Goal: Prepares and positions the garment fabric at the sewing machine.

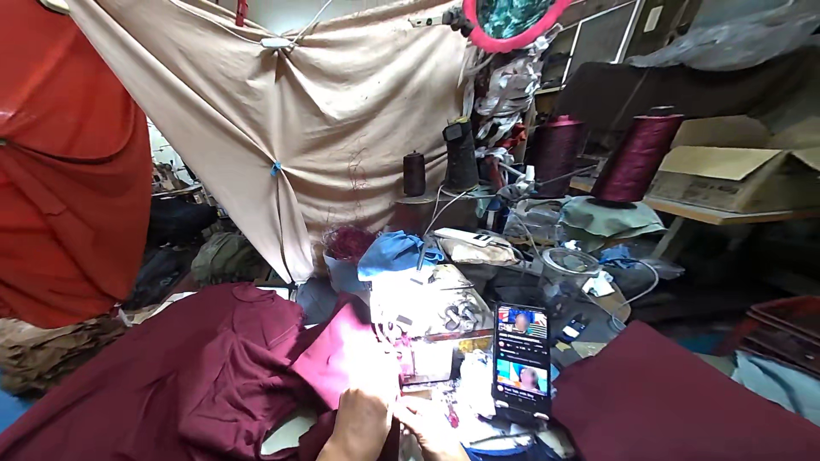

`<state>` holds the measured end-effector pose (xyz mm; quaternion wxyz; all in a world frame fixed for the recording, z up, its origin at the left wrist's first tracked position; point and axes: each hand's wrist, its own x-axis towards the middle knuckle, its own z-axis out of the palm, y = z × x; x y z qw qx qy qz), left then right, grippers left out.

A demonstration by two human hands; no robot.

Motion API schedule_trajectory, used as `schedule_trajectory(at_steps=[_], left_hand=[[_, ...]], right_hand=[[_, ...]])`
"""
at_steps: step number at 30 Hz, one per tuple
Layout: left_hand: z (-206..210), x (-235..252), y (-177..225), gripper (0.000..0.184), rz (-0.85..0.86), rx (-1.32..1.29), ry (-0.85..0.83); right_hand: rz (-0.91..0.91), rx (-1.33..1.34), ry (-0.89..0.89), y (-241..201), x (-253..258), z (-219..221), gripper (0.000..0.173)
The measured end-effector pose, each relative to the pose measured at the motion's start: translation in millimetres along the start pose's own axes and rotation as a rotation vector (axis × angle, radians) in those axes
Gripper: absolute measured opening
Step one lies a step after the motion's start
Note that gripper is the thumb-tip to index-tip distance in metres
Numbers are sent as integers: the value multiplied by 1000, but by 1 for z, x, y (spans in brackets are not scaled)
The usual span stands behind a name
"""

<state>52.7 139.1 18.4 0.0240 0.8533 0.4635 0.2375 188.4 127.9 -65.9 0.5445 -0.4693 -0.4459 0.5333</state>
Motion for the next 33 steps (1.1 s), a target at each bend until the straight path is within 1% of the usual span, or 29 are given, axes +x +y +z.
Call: schedule_trajectory(at_steps=[1,2,4,6,8,9,11,13,15,16,18,20,22,26,27,30,33], left_hand=[[-8,6,4,31,-52,-6,-103],[-12,13,6,33,-85,-16,-142],[-6,29,1,35,-150,-89,-127],[-5,46,-2,43,-260,-127,-211],[-3,59,-9,42,-297,-103,-238],[-2,61,-15,41,-266,-115,-237],[-1,56,-35,32,-120,-156,-191],[-16,47,-54,29,-16,-228,-157],[-37,43,-75,32,-22,-297,-234],[-43,42,-86,34,-27,-337,-243],[-46,39,-102,30,-19,-414,-159],[-46,40,-105,26,-31,-430,-120],[-49,43,-99,25,-49,-385,-135],[-63,53,-82,23,-104,-169,-163],[-63,56,-82,22,-93,-143,-133],[-63,58,-83,18,-63,-212,-44],[-62,50,-76,24,-30,-298,-13]], right_hand=[[10,2,16,-2,1,1,21],[16,0,34,-4,3,2,22],[18,-13,63,-10,7,3,20],[0,-15,79,-13,11,4,20],[5,-5,77,-13,15,4,17],[17,4,71,-12,15,4,17],[30,-11,51,-13,9,1,19],[-18,-45,28,-7,1,-5,22],[-67,-53,-28,-1,-10,-12,18],[-72,-47,-49,1,-14,-15,16],[-61,-33,-85,5,-18,-17,16],[-50,3,-112,8,-17,-18,15],[-42,49,-126,9,-15,-16,14],[-48,74,-96,8,-15,-10,11],[-44,71,-85,8,-15,-10,11],[-27,84,-68,11,-16,-12,10],[-33,69,-72,12,-17,-13,13]])
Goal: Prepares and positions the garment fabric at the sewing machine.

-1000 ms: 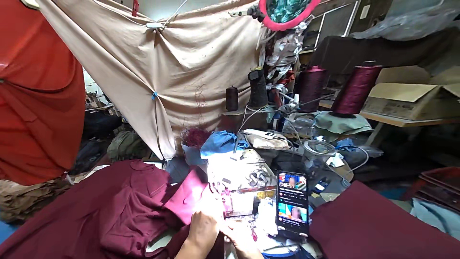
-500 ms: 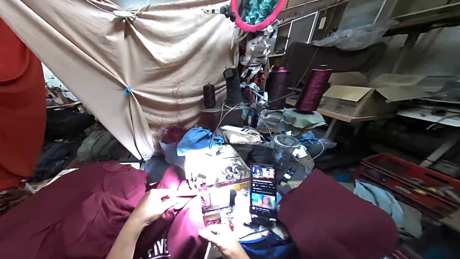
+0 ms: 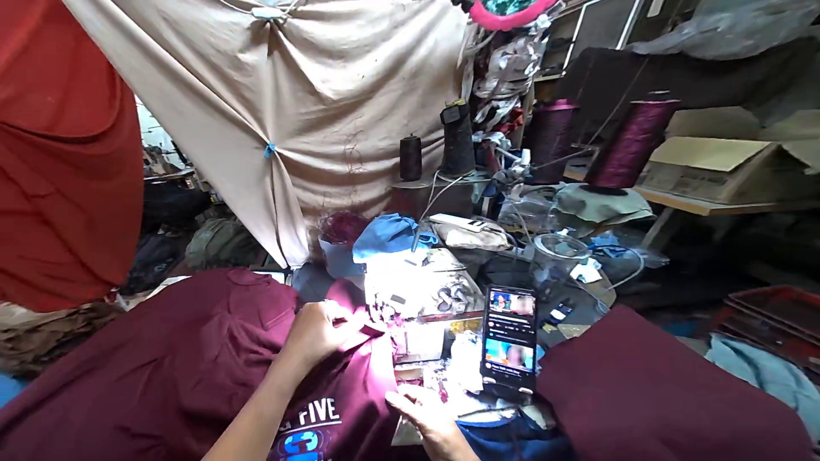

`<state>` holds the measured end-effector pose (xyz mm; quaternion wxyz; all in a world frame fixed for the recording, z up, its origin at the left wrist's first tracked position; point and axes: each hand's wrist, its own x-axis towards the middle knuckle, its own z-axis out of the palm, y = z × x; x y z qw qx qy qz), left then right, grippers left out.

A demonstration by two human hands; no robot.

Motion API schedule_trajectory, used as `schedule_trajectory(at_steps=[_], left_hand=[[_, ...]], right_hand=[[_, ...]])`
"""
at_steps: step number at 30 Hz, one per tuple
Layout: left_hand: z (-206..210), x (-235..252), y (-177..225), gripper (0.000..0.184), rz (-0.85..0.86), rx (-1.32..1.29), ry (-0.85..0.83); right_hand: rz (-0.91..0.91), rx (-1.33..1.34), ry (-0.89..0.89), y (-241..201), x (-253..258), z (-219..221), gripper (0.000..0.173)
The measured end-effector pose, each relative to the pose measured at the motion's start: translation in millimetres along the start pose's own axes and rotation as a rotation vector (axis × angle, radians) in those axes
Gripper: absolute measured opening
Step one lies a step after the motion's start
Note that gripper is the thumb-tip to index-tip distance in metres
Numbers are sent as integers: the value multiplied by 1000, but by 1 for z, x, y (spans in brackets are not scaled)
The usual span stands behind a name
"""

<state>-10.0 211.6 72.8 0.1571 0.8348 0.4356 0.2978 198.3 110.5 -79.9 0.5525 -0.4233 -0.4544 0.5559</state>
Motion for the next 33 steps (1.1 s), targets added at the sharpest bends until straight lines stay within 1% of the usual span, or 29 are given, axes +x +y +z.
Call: schedule_trajectory(at_steps=[2,4,5,8,9,11,12,13,16,19,20,22,23,24,26,29,31,33], left_hand=[[7,-15,15,30,35,10,-49],[25,-41,31,29,82,105,-81],[38,-54,37,27,112,172,-47],[82,-79,32,20,267,379,199],[90,-81,29,18,290,416,241],[97,-76,28,17,291,439,255],[97,-71,30,17,264,448,237],[94,-65,33,20,207,450,181],[84,-34,44,30,-22,398,-55],[77,-4,51,39,-172,331,-155],[77,3,52,41,-197,343,-185],[73,9,54,44,-223,380,-246],[70,8,53,43,-220,384,-265],[70,3,50,41,-187,384,-246],[72,-15,40,33,-80,378,-92],[64,-53,28,29,-21,435,70],[56,-78,10,24,38,455,107],[53,-96,-13,23,116,387,158]], right_hand=[[2,-30,-3,2,-1,-1,18],[0,-35,-27,2,-5,-1,20],[-3,-39,-45,1,-7,-1,20],[-19,-56,-70,-1,-12,-1,18],[-19,-65,-60,-1,-12,-1,18],[-23,-81,-20,-2,-10,0,18],[-21,-87,5,-3,-6,1,18],[-16,-91,33,-5,-1,2,19],[-21,-64,102,-15,20,7,21],[-23,9,180,-27,37,12,9],[-22,19,196,-31,40,13,7],[-16,9,225,-34,41,17,13],[-8,-4,246,-32,39,18,10],[-8,-26,254,-29,36,19,10],[-31,-100,221,-21,20,13,15],[-112,-246,186,-7,-10,9,19],[-103,-239,177,2,-26,8,17],[-92,-183,191,10,-32,4,14]])
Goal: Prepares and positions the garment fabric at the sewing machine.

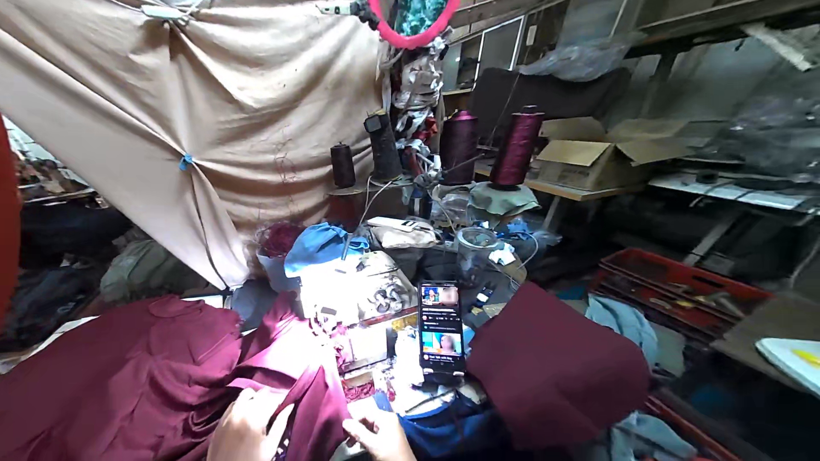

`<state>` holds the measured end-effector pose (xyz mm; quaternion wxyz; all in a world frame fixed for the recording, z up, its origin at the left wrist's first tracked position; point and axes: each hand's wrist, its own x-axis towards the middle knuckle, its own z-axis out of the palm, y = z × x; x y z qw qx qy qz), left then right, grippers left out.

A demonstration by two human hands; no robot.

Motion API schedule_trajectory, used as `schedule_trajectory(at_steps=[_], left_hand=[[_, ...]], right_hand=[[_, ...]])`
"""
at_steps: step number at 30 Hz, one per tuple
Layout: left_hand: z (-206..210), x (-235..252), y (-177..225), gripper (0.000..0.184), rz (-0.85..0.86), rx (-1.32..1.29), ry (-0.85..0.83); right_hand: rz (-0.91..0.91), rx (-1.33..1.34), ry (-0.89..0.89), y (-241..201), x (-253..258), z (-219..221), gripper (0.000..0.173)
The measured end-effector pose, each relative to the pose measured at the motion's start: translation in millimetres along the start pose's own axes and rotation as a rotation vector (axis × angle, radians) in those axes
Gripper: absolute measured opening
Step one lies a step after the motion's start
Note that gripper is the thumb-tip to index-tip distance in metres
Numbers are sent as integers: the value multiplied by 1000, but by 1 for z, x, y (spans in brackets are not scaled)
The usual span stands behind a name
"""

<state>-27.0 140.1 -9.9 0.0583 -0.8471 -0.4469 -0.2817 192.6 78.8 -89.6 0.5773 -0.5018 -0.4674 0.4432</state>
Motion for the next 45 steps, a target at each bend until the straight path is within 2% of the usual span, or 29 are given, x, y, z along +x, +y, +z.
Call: schedule_trajectory(at_steps=[2,5,7,9,10,13,14,16,18,19,26,31,35,40,45], left_hand=[[7,-17,-11,25,34,-108,125],[12,-29,3,19,87,-292,276],[22,-29,19,13,130,-335,330],[34,-26,27,12,123,-317,340],[38,-24,27,18,101,-278,327],[40,-22,21,52,75,-81,203],[42,-23,19,56,72,-24,175],[49,-27,15,48,78,35,171],[55,-30,13,24,63,22,259],[55,-30,13,18,49,-18,300],[36,-23,23,14,-20,-343,407],[37,-26,26,9,27,-475,345],[42,-26,29,10,91,-470,308],[50,-27,35,9,120,-420,264],[49,-27,34,8,141,-411,266]], right_hand=[[-5,46,7,4,0,-2,11],[8,168,-56,-8,0,2,8],[10,230,-105,-14,-1,7,2],[-11,250,-126,-13,1,9,3],[-10,246,-118,-11,2,9,3],[20,228,-69,-10,0,6,3],[27,223,-63,-10,0,4,4],[35,222,-72,-10,0,2,5],[37,240,-86,-11,0,2,5],[32,253,-90,-12,-1,3,4],[38,254,-94,-5,-3,3,7],[45,291,-100,-7,-6,4,9],[19,265,-82,-4,-5,5,3],[30,304,-93,-6,-6,7,5],[82,282,-17,-6,-5,9,10]])
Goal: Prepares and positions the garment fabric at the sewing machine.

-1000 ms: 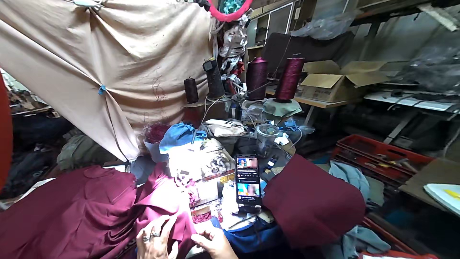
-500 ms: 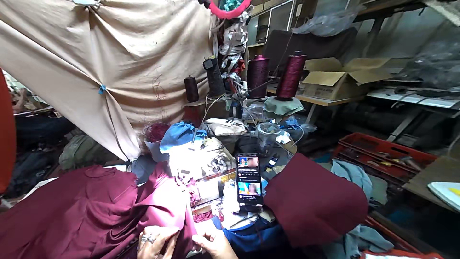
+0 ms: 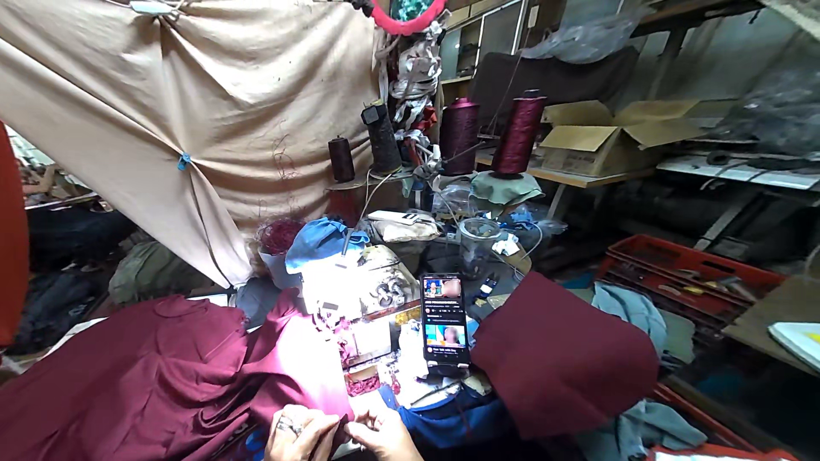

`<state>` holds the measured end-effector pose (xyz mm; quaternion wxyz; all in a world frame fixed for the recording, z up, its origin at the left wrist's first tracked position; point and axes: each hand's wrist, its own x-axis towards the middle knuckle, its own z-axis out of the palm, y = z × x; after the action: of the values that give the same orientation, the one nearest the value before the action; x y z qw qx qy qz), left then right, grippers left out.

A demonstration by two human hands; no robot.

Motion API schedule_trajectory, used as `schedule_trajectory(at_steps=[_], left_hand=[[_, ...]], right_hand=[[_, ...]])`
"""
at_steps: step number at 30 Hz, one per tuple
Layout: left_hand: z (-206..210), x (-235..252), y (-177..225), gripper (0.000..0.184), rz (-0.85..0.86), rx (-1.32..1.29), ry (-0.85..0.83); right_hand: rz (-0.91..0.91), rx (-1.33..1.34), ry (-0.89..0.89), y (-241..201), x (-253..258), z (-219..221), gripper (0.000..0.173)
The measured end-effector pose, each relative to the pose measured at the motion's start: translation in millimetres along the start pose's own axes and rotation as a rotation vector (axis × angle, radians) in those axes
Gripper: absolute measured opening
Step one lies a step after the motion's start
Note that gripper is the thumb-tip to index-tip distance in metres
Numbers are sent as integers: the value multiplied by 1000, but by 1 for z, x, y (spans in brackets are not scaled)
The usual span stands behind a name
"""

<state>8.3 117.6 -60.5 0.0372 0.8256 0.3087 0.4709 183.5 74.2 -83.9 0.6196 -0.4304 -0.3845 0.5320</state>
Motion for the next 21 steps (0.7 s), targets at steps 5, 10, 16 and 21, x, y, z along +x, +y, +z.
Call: schedule_trajectory(at_steps=[5,10,16,21], left_hand=[[-2,-3,-5,8,41,-21,-19],[-2,-2,-9,8,73,-19,-94],[-3,0,-9,8,95,-18,-106],[-4,-1,-10,8,97,-17,-86]], right_hand=[[33,-49,4,-1,-1,0,5],[30,-42,-33,0,-2,0,11],[16,-26,-52,0,-2,0,12],[10,-22,-54,2,-3,-1,11]])
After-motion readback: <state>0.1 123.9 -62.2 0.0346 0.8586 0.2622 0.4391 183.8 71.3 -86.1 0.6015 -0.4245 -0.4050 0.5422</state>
